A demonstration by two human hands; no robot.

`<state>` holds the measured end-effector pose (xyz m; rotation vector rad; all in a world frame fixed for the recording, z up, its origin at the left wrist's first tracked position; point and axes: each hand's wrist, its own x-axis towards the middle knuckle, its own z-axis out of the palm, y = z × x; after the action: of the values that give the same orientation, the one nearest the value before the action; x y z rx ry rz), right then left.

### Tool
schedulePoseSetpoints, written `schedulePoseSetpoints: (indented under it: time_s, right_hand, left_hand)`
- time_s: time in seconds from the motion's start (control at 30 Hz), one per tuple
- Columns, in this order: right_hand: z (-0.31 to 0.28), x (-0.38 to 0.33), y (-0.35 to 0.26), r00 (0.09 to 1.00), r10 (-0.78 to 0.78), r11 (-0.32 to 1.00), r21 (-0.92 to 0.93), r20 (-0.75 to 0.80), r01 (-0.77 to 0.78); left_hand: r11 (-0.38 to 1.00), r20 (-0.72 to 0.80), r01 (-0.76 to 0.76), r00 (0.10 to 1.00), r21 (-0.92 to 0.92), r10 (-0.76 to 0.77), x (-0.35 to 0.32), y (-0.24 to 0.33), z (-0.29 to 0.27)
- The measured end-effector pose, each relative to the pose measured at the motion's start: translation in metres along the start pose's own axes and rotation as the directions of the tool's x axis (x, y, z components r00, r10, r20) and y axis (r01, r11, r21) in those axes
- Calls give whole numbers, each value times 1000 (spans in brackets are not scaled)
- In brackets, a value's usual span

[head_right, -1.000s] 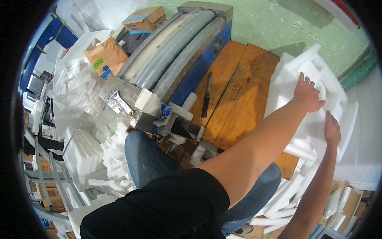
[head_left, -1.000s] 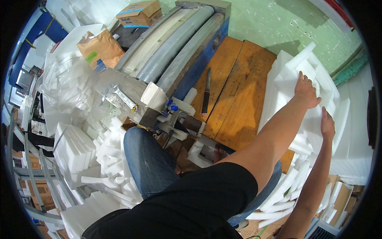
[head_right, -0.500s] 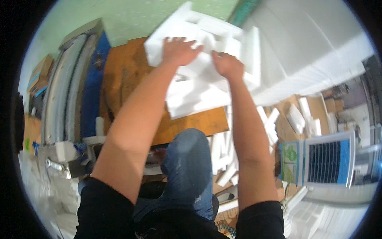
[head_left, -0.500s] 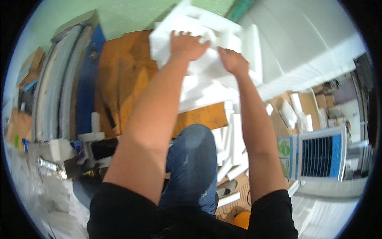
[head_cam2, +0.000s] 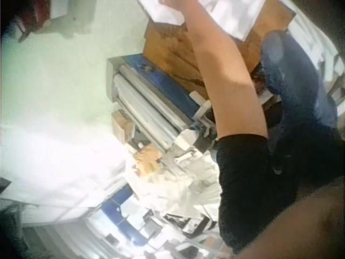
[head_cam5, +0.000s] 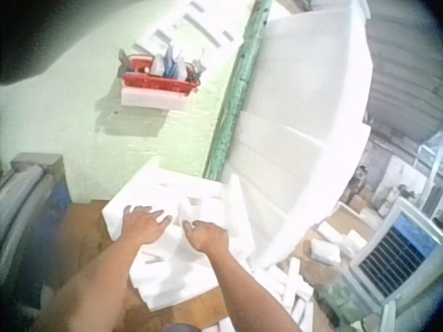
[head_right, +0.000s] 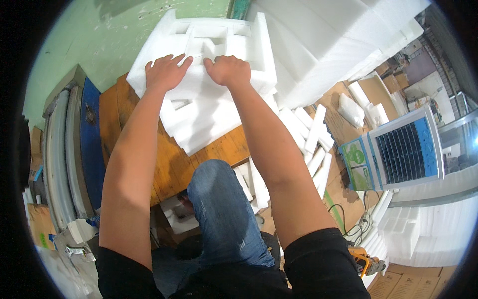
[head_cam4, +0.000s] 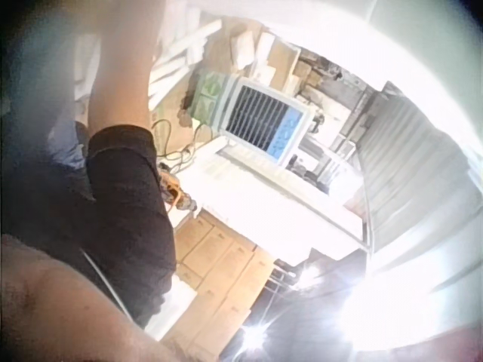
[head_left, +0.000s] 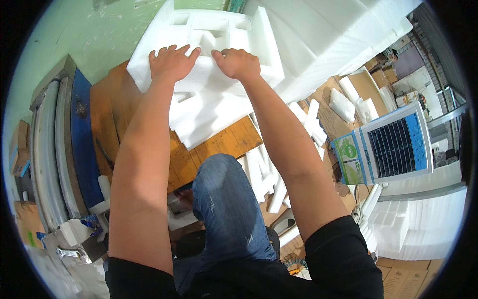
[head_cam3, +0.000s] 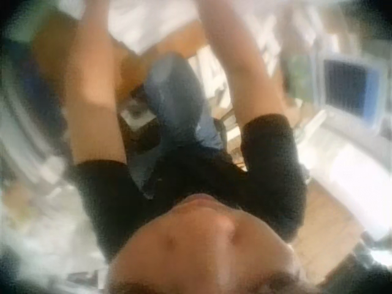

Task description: The person sits on the floor and assembles a custom styrofoam packaging insert by hand. They pick up individual styrofoam pieces, align them, and press them together to form a larger structure, occasionally adjusting the position of the pieces.

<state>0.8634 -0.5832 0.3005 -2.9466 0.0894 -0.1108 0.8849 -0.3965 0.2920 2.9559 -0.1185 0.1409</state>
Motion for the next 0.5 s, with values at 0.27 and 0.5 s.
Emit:
schedulePoseSetpoints:
  time_s: [0.27,0.5]
  right_hand:
    - [0,-11,8,935,2,856,484,-355,182]
    - [48,-69,119,694,431,614,751,-577,244]
  left_hand:
    - [999,-32,-39,999,23,40,9,-5,2]
    - [998,-6,-65,998,25,65,14,-6,0]
